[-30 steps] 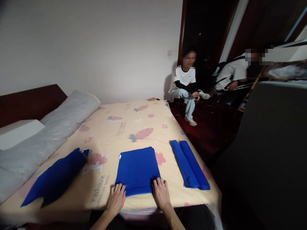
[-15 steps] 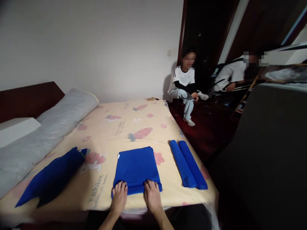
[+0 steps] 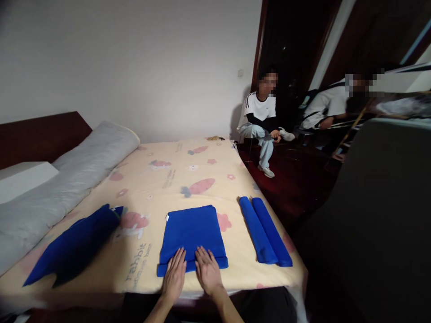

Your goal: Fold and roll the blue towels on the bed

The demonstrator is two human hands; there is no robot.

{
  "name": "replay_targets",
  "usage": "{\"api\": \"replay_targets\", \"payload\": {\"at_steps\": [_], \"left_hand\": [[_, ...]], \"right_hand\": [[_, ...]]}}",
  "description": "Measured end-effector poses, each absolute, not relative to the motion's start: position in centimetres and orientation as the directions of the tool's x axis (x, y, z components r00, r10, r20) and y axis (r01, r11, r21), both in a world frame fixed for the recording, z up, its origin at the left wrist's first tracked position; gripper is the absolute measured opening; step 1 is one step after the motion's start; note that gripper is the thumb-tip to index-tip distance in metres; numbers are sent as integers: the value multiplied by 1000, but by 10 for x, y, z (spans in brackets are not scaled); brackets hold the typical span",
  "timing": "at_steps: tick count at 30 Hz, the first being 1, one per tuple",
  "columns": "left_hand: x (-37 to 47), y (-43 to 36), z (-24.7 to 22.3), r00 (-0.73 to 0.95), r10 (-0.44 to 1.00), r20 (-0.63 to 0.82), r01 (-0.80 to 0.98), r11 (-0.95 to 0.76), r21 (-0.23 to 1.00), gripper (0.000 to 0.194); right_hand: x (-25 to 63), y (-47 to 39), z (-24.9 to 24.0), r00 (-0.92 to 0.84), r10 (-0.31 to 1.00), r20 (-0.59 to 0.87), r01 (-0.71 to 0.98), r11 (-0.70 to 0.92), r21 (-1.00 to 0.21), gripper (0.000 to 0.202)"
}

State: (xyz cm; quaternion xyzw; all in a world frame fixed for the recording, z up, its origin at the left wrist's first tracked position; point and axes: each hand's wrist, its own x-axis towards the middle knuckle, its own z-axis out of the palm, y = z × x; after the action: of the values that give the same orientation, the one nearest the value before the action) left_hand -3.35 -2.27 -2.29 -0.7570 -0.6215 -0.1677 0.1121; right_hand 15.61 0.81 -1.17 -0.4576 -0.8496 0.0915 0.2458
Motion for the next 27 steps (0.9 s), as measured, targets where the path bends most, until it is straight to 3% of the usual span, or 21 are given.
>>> {"api": "replay_targets", "payload": {"at_steps": [4,7,12,14,17,20,22,24,27], "left_hand": [[-65,-28,-20,36,931,362,998,-51,32,49],[-64,-27,-17,-23,926,377,999,10,37,50],[-19,-12,-17,157,937,311,978,-192,85,56],[-13,-6,-16,86,964,251,987,-116,107,56],[-35,-1,-13,-94,977,191,993,78,93,53],[-74,0,-9,-222,939,261,975,214,58,51],[-89,0,-8,-255,899,355,966,251,59,51],[-87,4,-5,-201,886,417,979,190,70,51],[-61,17,0,12,920,393,996,-45,77,54]], "right_hand": [[192,19,-23,-248,899,361,851,380,-363,44],[195,22,-24,-198,898,392,865,348,-360,45],[152,19,-5,-479,823,307,717,568,-404,49],[145,23,1,-551,800,238,674,595,-438,46],[163,37,0,-419,888,189,777,458,-432,44],[194,51,-7,-254,947,198,861,314,-400,45],[204,55,-9,-241,942,232,866,317,-387,44],[197,54,-4,-285,921,265,841,373,-391,44],[166,50,11,-471,851,233,726,524,-446,47]]}}
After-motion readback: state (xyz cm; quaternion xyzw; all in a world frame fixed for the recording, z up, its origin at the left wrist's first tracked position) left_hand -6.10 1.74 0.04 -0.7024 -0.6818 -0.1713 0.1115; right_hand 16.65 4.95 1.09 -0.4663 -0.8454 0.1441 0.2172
